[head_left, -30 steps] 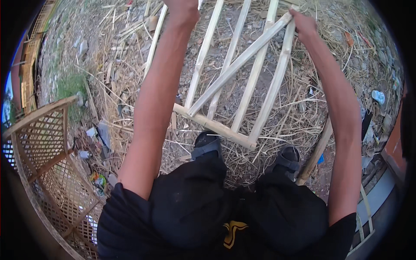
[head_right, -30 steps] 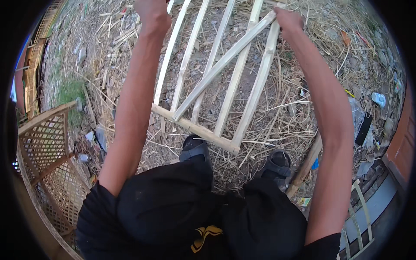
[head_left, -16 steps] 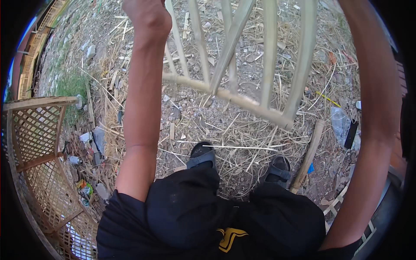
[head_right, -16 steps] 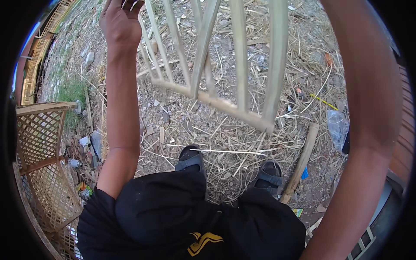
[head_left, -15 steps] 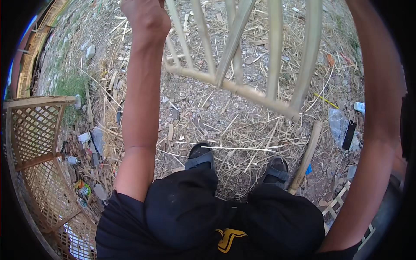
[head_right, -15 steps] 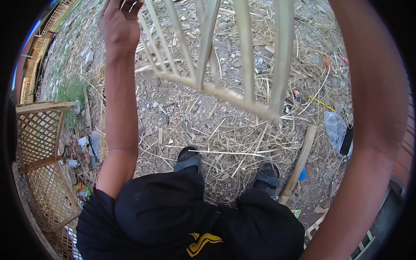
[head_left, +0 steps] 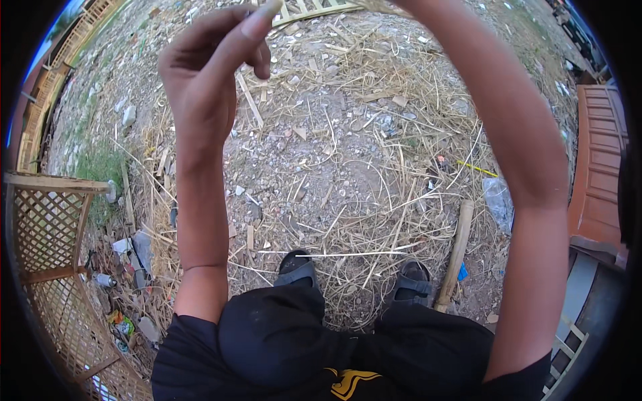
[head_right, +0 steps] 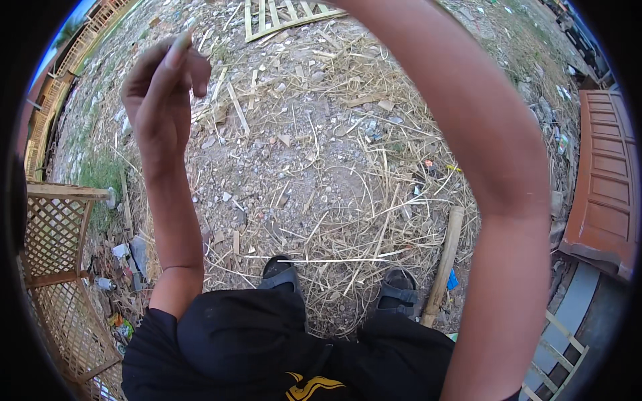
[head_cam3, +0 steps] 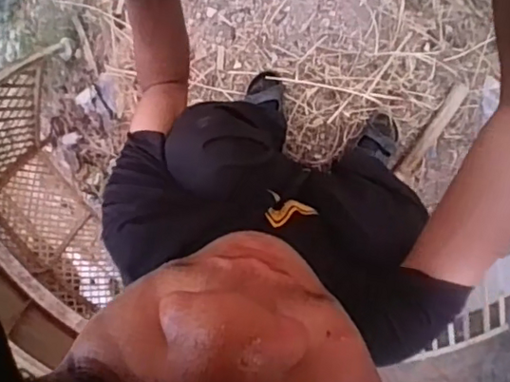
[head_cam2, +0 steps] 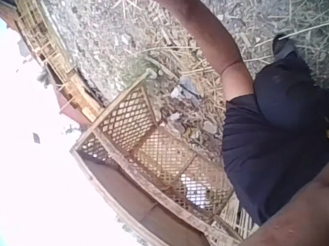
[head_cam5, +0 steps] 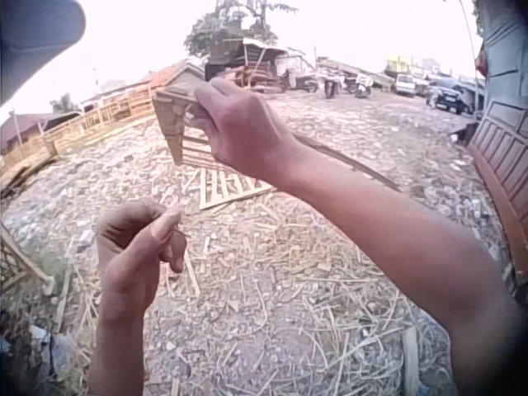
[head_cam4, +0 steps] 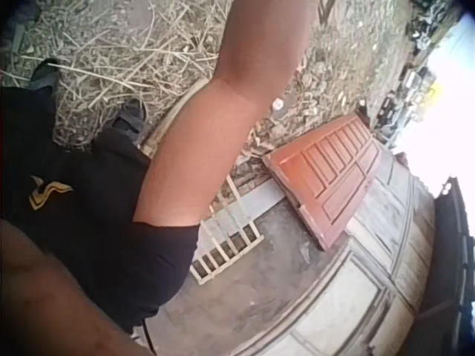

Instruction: The person constructs a bamboo lattice structure outdoors by aligning bamboo strips and securing them with small nails using a thick wooden piece as a hammer.

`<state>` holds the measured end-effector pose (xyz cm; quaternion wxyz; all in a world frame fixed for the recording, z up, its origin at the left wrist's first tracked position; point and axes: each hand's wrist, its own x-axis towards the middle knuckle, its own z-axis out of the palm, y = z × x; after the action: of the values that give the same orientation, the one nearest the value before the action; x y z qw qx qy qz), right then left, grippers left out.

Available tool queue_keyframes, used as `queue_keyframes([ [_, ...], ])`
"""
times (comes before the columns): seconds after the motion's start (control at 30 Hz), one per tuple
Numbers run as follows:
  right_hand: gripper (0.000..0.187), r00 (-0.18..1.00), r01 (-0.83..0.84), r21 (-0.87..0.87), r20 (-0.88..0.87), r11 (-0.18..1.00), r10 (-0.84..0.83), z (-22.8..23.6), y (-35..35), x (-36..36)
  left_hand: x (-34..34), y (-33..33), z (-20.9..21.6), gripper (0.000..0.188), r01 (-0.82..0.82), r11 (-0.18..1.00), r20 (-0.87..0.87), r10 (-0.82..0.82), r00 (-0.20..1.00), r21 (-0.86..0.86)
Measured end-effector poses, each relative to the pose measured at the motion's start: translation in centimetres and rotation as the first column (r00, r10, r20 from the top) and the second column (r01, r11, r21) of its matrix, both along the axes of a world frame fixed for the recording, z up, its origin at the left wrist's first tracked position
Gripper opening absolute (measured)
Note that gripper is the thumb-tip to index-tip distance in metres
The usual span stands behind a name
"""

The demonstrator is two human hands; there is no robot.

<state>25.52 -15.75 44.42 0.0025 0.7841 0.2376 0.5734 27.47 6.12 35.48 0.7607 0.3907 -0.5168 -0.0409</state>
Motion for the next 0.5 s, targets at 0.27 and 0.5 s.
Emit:
queue_keyframes([
  [0.27, 0.014, 0.930, 0.073, -0.019, -0.359, 0.997, -0.075, -19.1, 7.1, -3.7, -1.8, 3.4, -1.2, 0.016, -0.050, 0.994, -0.079, 0.058, 0.995, 0.100],
  [0.5, 0.008, 0.835, 0.212, 0.113, -0.536, 0.971, -0.120, -35.4, 11.9, -10.2, -2.9, 4.5, -10.2, 0.012, -0.260, 0.837, -0.190, 0.390, 0.901, 0.482],
])
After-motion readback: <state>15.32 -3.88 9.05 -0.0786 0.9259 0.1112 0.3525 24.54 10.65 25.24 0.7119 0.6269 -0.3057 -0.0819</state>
